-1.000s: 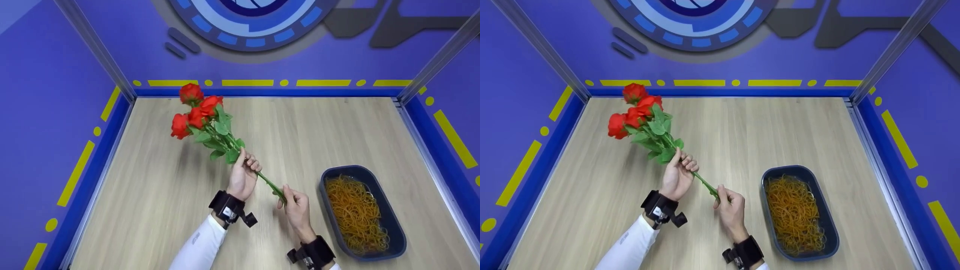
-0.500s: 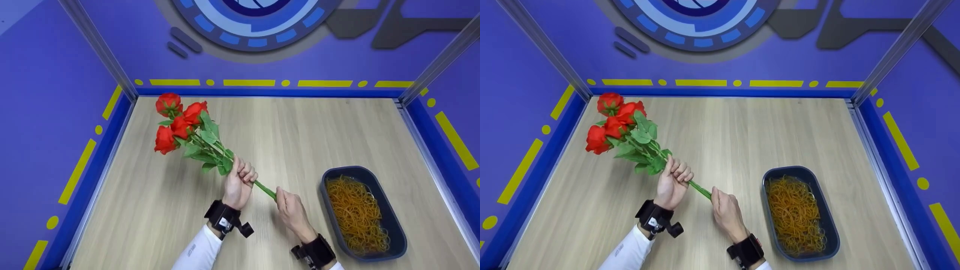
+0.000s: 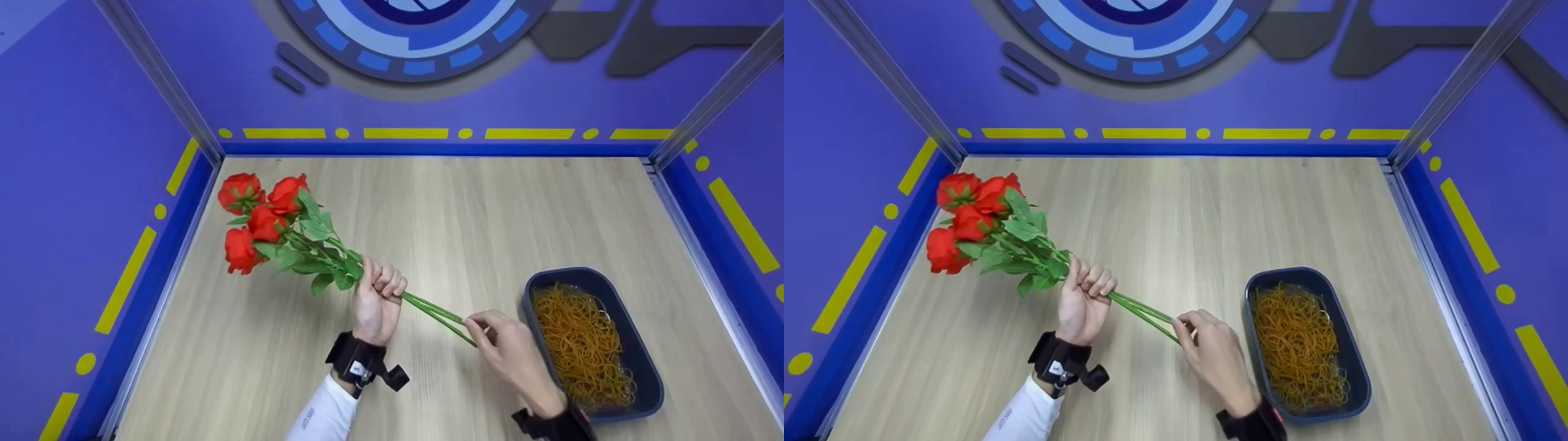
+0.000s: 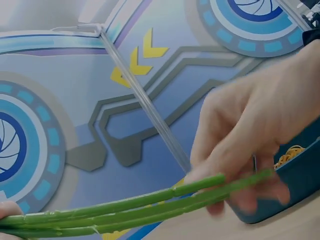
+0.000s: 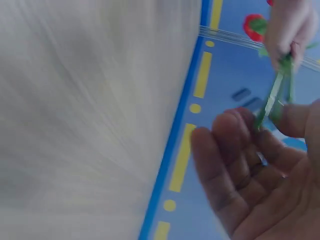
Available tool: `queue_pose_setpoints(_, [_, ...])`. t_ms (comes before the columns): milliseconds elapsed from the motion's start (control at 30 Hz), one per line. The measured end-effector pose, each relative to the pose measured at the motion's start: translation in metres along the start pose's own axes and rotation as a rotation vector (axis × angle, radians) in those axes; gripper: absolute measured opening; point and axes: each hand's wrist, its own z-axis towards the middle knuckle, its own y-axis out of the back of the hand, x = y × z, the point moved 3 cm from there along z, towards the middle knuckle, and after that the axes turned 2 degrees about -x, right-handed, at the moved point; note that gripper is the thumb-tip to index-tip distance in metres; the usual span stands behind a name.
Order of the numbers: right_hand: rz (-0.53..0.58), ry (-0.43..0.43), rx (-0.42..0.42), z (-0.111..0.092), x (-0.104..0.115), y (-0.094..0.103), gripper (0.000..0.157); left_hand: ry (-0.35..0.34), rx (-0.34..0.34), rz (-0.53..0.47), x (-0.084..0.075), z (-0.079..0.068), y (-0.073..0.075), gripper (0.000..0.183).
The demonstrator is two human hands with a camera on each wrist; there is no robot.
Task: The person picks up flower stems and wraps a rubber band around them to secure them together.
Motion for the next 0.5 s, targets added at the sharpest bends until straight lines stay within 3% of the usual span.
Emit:
queue_pose_setpoints(133, [0.003,0.073,0.005,-0.005,0.004,0.038,0.007,-0.021,0.013,-0.004,-0.006,0.001,0.001,0.046])
queue_pose_setpoints(300, [-0.166,0.214,-0.003,0.003,0.001,0.078,0.013,-0.026,0.042,-0.018,-0.009,0.001,0.003,0.046])
queue_pose_setpoints(500, [-0.385,0.168,0.094,0.028,-0.034,0.098,0.007,-0.027,0.029,-0.036,-0.009,0.002,0.006,0.046])
